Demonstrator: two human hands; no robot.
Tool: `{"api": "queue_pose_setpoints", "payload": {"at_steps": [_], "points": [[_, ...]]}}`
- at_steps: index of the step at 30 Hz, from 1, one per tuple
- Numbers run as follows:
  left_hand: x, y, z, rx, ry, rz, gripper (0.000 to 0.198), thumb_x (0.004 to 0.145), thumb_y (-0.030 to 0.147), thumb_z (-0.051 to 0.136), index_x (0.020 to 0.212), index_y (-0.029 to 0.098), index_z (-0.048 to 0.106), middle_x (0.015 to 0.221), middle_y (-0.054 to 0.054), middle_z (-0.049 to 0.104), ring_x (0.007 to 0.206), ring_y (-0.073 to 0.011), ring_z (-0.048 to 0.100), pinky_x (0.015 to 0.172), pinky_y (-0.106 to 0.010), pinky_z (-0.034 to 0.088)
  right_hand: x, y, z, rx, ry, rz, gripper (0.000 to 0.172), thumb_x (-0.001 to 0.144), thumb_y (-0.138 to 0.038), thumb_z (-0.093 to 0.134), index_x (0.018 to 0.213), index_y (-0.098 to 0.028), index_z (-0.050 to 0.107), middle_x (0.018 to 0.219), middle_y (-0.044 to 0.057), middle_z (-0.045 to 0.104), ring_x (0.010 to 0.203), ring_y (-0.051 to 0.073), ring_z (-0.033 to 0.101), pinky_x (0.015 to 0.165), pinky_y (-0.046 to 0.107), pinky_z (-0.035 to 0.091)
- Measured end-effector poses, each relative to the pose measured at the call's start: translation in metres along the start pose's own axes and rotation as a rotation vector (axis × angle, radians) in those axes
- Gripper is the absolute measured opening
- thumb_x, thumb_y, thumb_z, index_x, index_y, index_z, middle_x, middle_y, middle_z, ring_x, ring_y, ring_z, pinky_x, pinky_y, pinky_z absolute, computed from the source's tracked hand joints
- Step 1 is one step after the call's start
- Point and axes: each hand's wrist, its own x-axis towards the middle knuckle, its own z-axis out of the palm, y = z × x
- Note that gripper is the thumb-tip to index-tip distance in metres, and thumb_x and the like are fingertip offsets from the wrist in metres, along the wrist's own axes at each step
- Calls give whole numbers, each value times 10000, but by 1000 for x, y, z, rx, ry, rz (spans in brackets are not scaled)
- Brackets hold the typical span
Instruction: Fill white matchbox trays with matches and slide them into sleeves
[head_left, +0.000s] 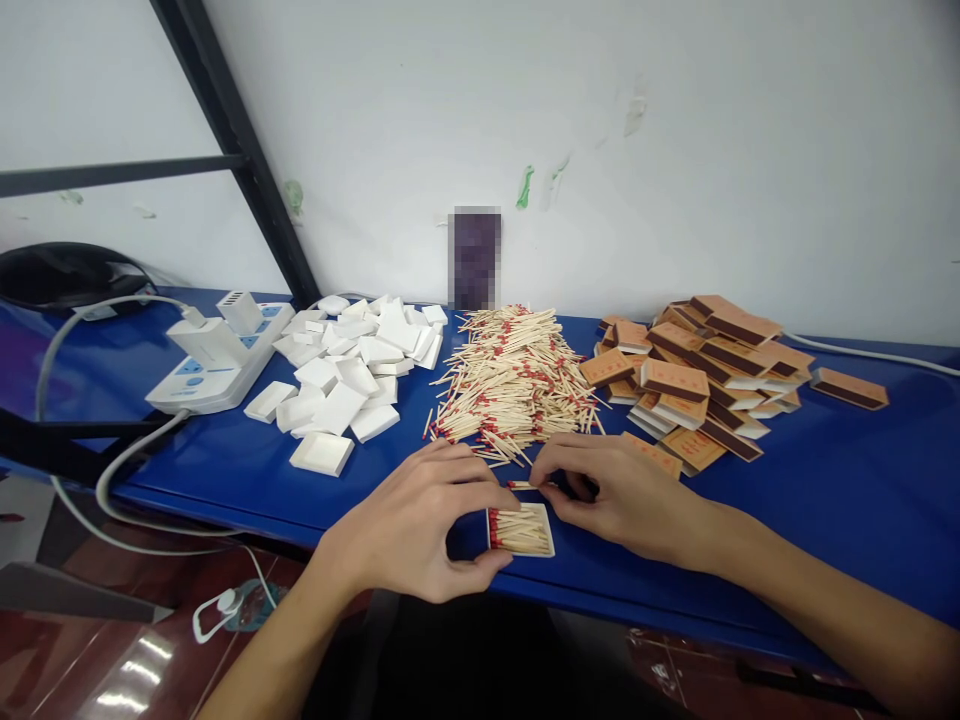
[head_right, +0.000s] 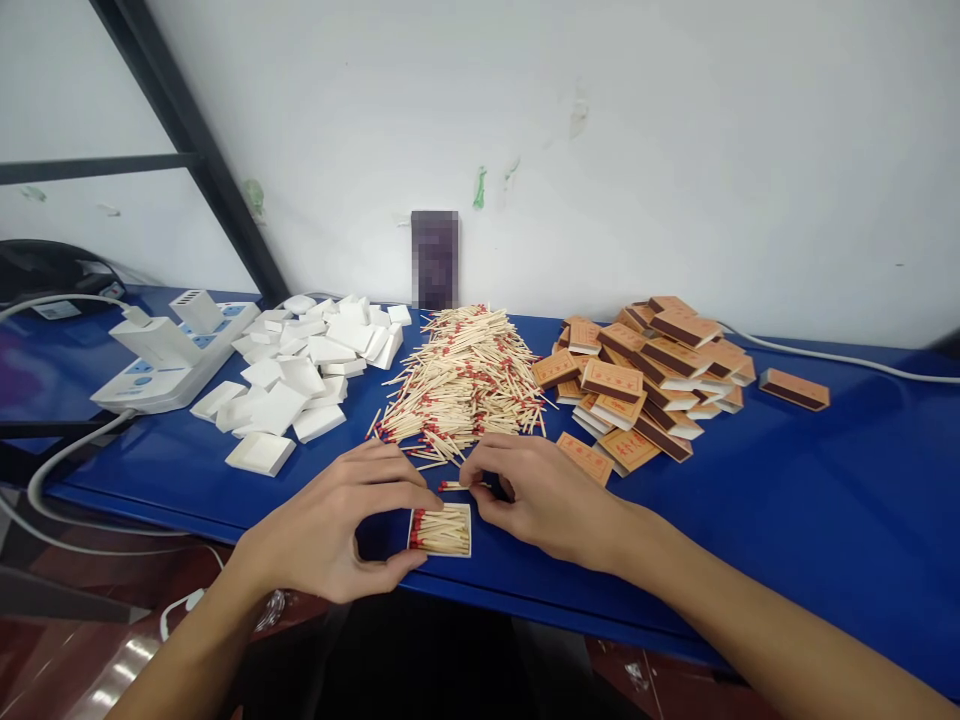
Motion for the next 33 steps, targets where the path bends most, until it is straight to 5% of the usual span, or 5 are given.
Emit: {"api": "queue_pose_setpoints", "payload": {"at_steps": [10,17,25,33], "points": [[-3,1,1,5,21,-55,283,769,293,715,1008,204,590,918,-15,665,859,-190,610,889,-353,435,3,-5,-4,97,5,172,133,762,-77,583,804,-202,593,629,-64,556,508,80,474,489,199,368],[-2,0,1,3,13,-116,319,748,334,747,929,213,515,880,8,623,846,-183,579,859,-344,433,-4,-19,-3,162,55,74,47,823,-162,626,840,-205,633,648,-56,589,520,74,500,495,192,386],[-2,-1,0,-8,1,-8,244,795,304,717,994,194,629,914,-7,668,839,-173,608,858,-340,428,-3,-8,-3,-35,110,10,83,870,-148,555,887,-192,622,795,-9,645,565,87,515,527,218,386],[0,-3,1,-13,10,19,165,801,295,718,917,183,684,916,-21,684,850,-174,615,856,-335,435,-1,-4,-4,-125,7,52,99,852,-149,586,906,-203,650,821,-9,637,605,109,534,546,239,376]]}}
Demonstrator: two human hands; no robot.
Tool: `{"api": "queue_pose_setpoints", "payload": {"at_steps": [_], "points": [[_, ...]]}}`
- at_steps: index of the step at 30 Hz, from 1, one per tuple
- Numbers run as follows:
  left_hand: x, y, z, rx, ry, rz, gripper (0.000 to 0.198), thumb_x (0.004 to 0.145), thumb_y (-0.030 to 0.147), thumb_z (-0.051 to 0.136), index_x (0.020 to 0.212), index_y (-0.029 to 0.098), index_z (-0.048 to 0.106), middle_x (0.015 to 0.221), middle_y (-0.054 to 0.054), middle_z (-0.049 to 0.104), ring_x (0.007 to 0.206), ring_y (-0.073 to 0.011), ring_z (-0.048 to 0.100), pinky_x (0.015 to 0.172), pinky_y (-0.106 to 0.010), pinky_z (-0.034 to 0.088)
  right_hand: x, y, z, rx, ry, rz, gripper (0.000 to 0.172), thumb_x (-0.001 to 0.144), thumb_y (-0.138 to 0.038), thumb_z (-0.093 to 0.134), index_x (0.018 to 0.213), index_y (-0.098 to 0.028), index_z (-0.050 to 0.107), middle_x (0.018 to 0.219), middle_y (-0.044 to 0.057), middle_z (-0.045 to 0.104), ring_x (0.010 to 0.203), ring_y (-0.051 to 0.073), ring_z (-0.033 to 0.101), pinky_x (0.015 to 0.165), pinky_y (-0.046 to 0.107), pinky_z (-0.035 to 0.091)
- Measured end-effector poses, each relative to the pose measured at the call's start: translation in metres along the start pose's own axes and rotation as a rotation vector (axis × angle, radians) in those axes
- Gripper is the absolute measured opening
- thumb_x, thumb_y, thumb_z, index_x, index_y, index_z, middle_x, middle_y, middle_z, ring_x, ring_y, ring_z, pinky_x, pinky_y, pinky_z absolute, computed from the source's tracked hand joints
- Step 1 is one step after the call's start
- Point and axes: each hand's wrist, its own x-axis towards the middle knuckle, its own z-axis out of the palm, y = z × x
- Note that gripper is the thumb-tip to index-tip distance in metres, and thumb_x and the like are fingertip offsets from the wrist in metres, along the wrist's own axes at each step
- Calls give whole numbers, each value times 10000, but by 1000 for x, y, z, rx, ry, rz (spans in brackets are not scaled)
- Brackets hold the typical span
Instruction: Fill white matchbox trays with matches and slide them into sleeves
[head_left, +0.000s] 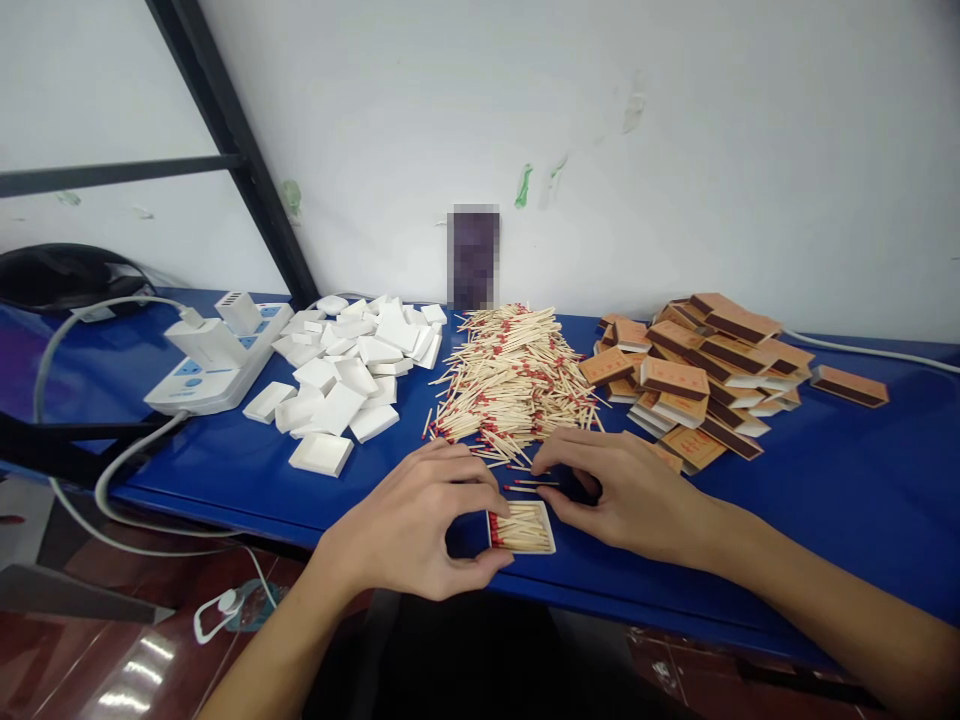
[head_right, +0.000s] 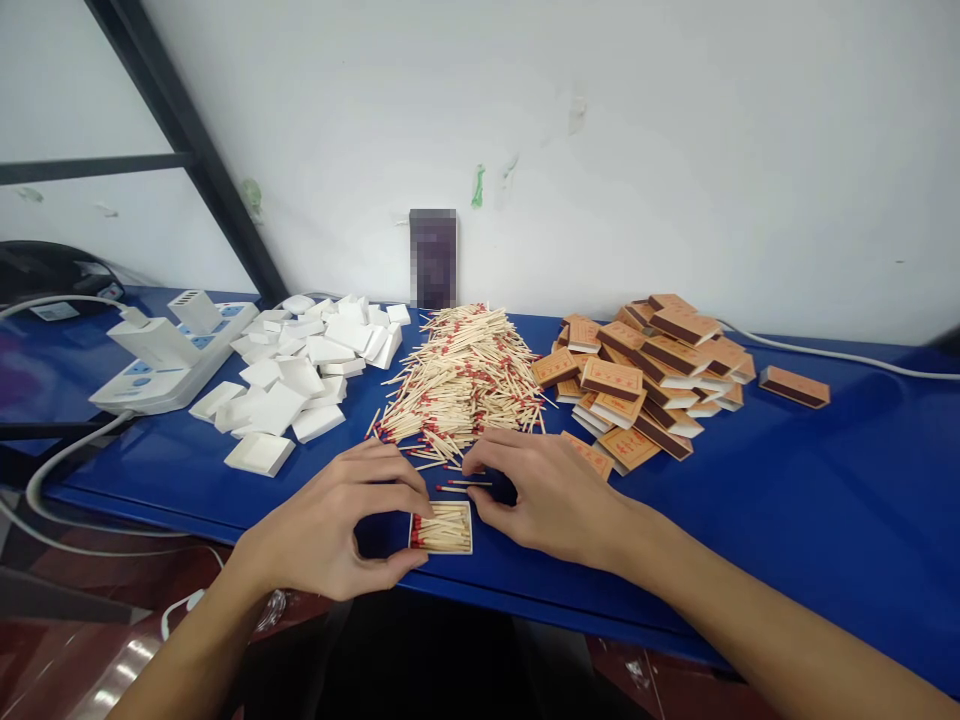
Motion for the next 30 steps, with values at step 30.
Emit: {"api": "queue_pose_setpoints", "payload": {"at_steps": [30], "points": [[0,3,-1,-3,-5,-60,202,789,306,716,841,190,559,846,-3,655,790,-162,593,827,-330,409,-1,-3,-8,-67,-193,138,185,711,-50,557,764,-224,522,623,-53,565,514,117,496,510,242,304]]}}
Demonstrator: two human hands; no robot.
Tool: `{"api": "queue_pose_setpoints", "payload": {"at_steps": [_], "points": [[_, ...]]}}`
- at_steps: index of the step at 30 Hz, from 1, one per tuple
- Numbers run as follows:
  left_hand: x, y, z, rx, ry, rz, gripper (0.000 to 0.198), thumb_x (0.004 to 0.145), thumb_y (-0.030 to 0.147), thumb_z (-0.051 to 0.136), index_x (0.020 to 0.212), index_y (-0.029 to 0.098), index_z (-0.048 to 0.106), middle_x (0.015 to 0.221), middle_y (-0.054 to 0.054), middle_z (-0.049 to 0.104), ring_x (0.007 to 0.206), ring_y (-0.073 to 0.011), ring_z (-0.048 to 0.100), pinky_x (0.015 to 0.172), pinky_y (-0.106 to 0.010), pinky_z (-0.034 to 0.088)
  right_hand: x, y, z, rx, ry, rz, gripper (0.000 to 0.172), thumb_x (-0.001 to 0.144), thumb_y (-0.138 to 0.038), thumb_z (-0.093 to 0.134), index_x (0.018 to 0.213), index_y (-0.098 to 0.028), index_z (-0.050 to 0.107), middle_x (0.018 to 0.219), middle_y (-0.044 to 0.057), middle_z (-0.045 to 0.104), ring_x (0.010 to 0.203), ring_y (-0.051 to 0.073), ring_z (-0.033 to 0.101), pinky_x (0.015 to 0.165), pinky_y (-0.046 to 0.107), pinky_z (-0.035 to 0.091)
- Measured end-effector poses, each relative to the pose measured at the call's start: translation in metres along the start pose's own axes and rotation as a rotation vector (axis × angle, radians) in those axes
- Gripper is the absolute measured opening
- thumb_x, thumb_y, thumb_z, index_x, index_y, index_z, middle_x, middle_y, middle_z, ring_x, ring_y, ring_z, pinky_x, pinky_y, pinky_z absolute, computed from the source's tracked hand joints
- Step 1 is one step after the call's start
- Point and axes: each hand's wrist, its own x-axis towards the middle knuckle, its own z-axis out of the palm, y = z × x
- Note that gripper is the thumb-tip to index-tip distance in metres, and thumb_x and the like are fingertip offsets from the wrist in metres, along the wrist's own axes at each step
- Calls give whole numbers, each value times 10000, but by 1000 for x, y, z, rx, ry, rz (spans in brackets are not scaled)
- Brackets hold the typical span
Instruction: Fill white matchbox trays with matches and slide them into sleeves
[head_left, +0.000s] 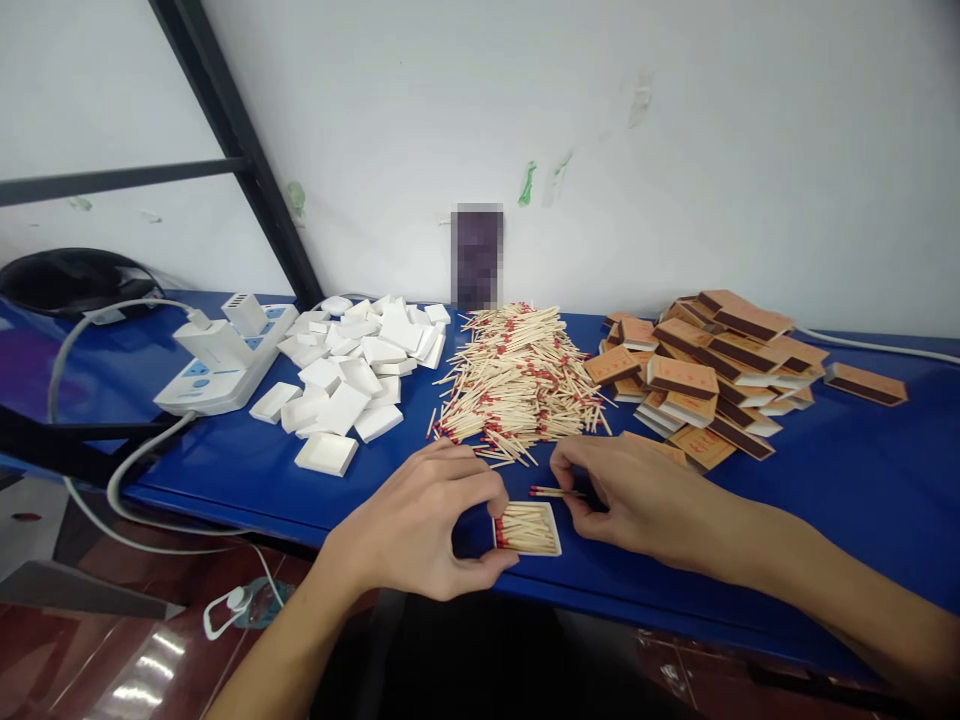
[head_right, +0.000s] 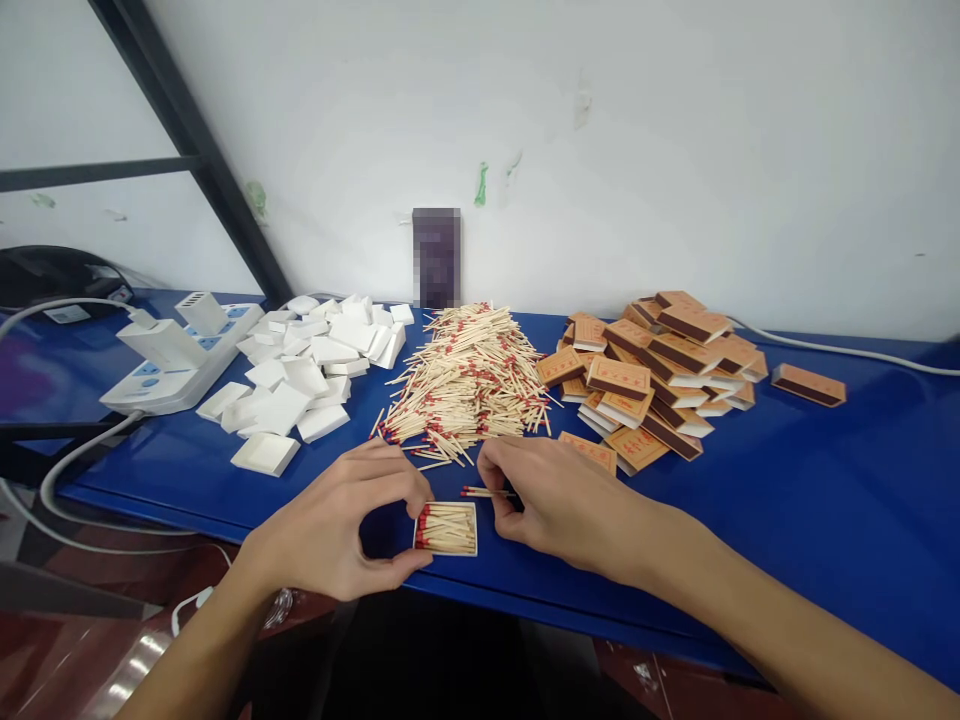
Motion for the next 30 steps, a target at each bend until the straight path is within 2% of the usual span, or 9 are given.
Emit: {"api": "queue_pose_setpoints", "payload": {"at_steps": [4,10,13,18,25,30], "points": [[1,0,0,-4,3,1,199,784,293,719,843,190,560,838,2,652,784,-159,593,825,-328,408,1,-3,1,39,8,10,198,712,-48,564,777,-224,501,571,-73,520,485,109,465,508,236,319],[-1,-1,2,-7,6,1,202,788,302,713,852,194,555,833,5,648,775,-159,596,828,-331,413,0,-5,-7,126,113,-14,152,732,-111,585,772,-228,497,578,-77,498,493,99,454,494,221,331],[-2,-2,3,-9,23,-9,234,772,309,724,860,195,539,833,4,643,772,-163,597,822,-334,420,-2,-13,-9,215,77,4,141,749,-135,596,758,-230,492,568,-82,486,485,93,440,475,213,328],[-2,-2,3,9,18,-19,248,769,320,725,900,196,555,852,-4,638,792,-173,596,812,-336,425,-3,-24,-3,277,-27,-69,192,734,-83,603,722,-224,474,619,-74,481,510,85,403,498,211,333],[0,-2,2,5,-4,38,177,803,307,711,899,193,617,874,-12,675,810,-173,626,824,-335,428,0,-26,2,338,27,-97,174,733,-54,610,724,-206,526,635,-69,506,517,72,421,488,197,329],[2,-1,0,7,0,46,147,825,306,695,914,193,662,892,-24,698,813,-171,635,827,-337,440,-2,-25,3,431,22,-95,103,826,-122,590,761,-202,590,626,-56,541,500,73,444,471,197,344]]}}
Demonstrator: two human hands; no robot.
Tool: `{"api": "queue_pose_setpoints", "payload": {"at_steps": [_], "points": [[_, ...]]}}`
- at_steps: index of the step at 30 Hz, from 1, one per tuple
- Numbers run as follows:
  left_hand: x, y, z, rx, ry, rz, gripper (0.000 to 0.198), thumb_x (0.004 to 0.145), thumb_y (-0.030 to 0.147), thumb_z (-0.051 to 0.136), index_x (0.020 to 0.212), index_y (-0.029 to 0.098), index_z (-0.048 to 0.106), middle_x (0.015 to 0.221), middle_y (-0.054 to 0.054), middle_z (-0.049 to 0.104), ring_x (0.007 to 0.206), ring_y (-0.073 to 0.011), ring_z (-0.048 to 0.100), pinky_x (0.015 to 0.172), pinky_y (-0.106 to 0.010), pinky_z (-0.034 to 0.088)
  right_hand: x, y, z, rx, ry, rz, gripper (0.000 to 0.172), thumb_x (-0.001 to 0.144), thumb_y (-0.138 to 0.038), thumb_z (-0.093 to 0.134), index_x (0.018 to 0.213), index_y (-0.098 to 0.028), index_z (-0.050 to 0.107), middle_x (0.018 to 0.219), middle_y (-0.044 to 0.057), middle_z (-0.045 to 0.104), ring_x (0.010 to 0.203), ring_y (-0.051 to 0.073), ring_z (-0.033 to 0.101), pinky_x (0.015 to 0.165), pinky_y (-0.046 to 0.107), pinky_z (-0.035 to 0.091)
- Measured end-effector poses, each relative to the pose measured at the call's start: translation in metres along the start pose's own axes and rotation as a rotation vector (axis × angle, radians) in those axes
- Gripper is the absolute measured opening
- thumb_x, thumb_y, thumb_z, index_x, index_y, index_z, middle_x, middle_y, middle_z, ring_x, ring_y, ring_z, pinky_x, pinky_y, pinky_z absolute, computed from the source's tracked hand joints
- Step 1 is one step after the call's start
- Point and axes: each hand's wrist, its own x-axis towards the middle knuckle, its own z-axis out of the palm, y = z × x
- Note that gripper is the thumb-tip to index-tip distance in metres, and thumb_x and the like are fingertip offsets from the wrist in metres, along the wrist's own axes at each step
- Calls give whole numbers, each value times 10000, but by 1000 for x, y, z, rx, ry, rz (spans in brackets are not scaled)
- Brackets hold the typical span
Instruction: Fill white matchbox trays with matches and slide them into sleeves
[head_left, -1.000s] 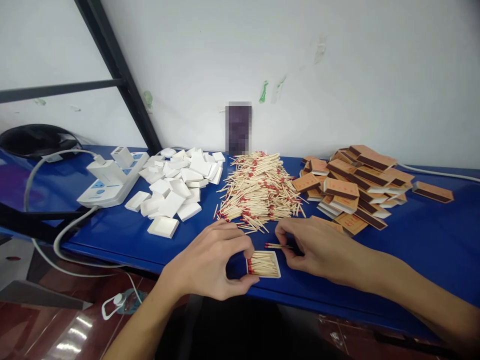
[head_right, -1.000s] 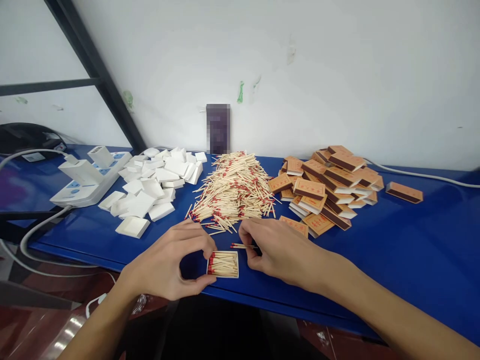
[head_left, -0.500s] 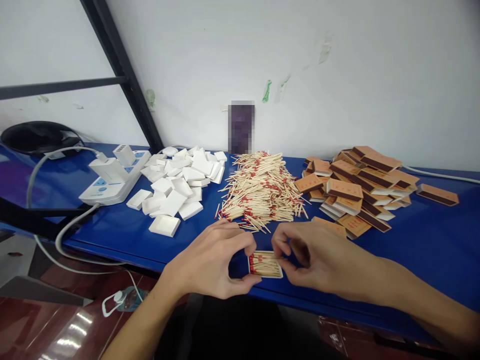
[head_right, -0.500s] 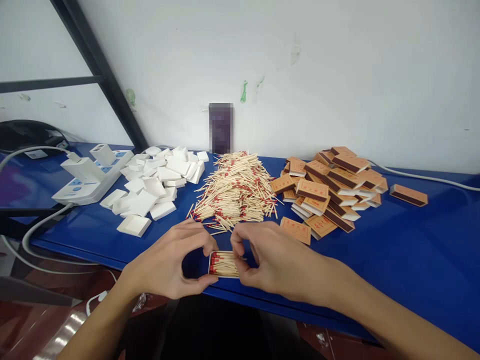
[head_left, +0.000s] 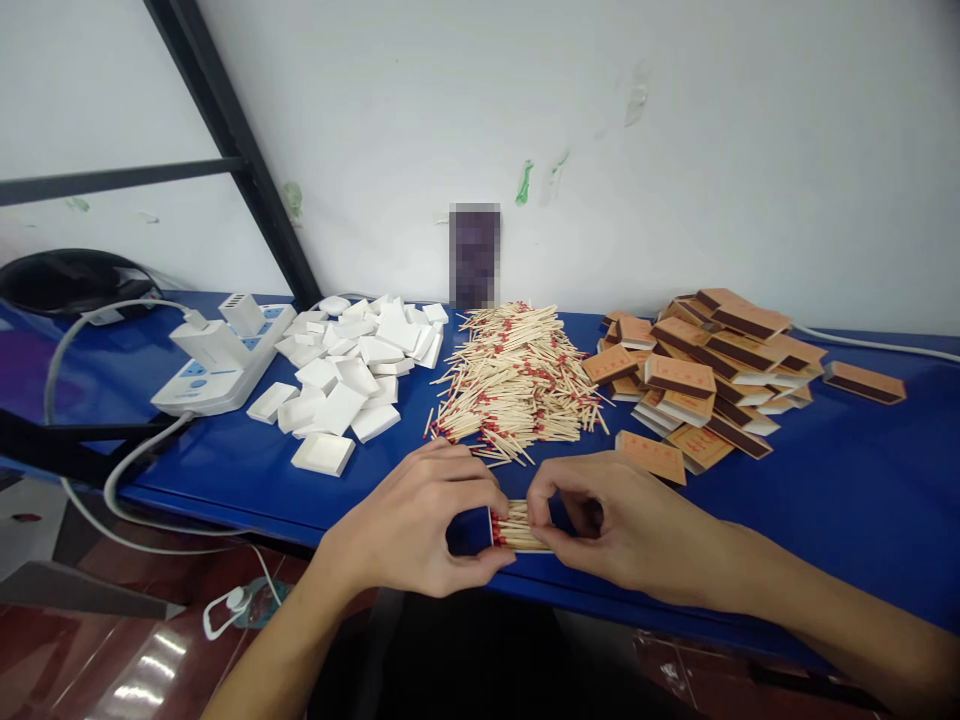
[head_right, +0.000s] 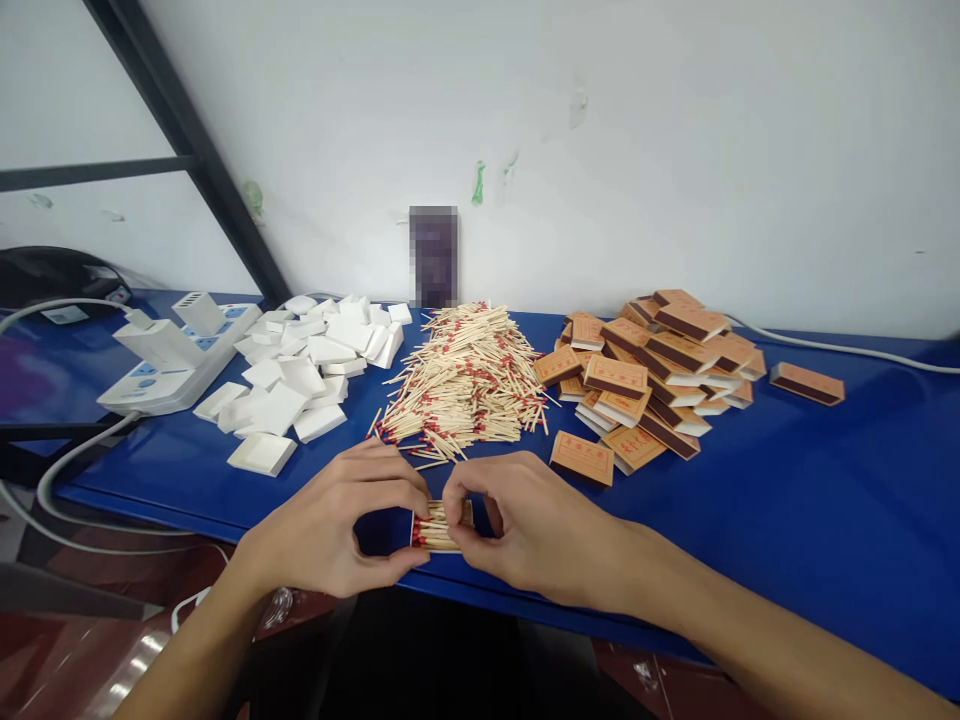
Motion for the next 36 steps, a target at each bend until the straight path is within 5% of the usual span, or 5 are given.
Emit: {"api": "queue_pose_setpoints", "payload": {"at_steps": [7,17,36], "points": [[-2,-3,0,-11,9,13,172,817,307,708,946,194,689,914,-26,718,837,-181,647,861,-350,449,-8,9,-10,-56,66,-39,28,881,-190,579,879,-217,574,715,-30,577,561,97,494,530,223,405],[-3,-3,1,11,4,20,183,843,330,696,971,199,702,942,-28,714,854,-181,650,876,-355,441,-3,13,-3,-82,-64,-143,101,989,-227,491,945,-216,581,917,12,573,770,130,556,629,251,418],[-3,-2,1,6,-6,-4,194,833,330,710,950,190,646,888,-12,686,836,-172,632,868,-334,425,-3,8,-2,-132,-102,-131,94,947,-184,536,1012,-228,587,955,-3,580,718,118,553,611,260,419]]}}
